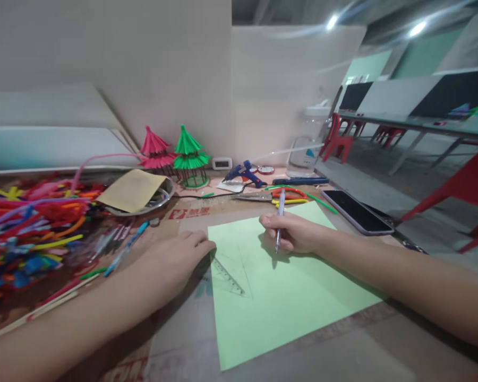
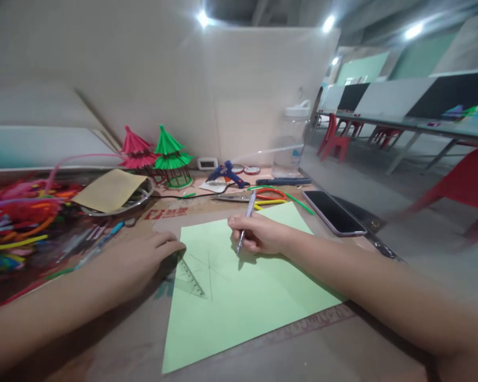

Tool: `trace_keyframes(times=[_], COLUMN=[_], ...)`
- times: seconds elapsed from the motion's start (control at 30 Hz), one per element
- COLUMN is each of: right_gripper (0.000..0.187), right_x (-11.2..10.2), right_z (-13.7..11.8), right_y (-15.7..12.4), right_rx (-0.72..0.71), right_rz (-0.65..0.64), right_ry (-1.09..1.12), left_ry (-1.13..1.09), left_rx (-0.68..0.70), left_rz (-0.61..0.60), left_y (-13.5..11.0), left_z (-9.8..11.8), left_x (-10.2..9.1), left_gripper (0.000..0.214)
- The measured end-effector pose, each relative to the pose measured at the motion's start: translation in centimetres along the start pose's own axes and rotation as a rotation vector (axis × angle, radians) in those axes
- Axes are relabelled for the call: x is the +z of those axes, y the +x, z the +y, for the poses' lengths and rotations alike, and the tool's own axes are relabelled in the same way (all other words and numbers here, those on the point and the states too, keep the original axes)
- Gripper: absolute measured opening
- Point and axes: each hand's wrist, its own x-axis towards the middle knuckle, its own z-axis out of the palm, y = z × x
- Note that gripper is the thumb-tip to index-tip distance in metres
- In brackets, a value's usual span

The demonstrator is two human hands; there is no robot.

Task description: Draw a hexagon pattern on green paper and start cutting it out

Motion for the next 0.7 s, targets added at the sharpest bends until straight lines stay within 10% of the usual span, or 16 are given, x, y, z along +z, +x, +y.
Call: trace_keyframes(times=[0.4, 0.7], right_gripper=[0.046, 0.036], right_x=[0.2, 0.7], right_z=[0.5, -0.9], right_y=[0.1, -0.4], right_rx=[-0.024, -0.240], right_rz=[0.094, 0.323], right_ry=[-0.289, -0.927], left_ry=[-0.163, -0.245], left_rx=[0.052, -0.136], left_rz=[-0.227, -0.310], left_y=[0.7, 0.9], left_z=[0.9, 0.7], left_x=[-2.8, -2.8], left_gripper=[0.039, 0.033])
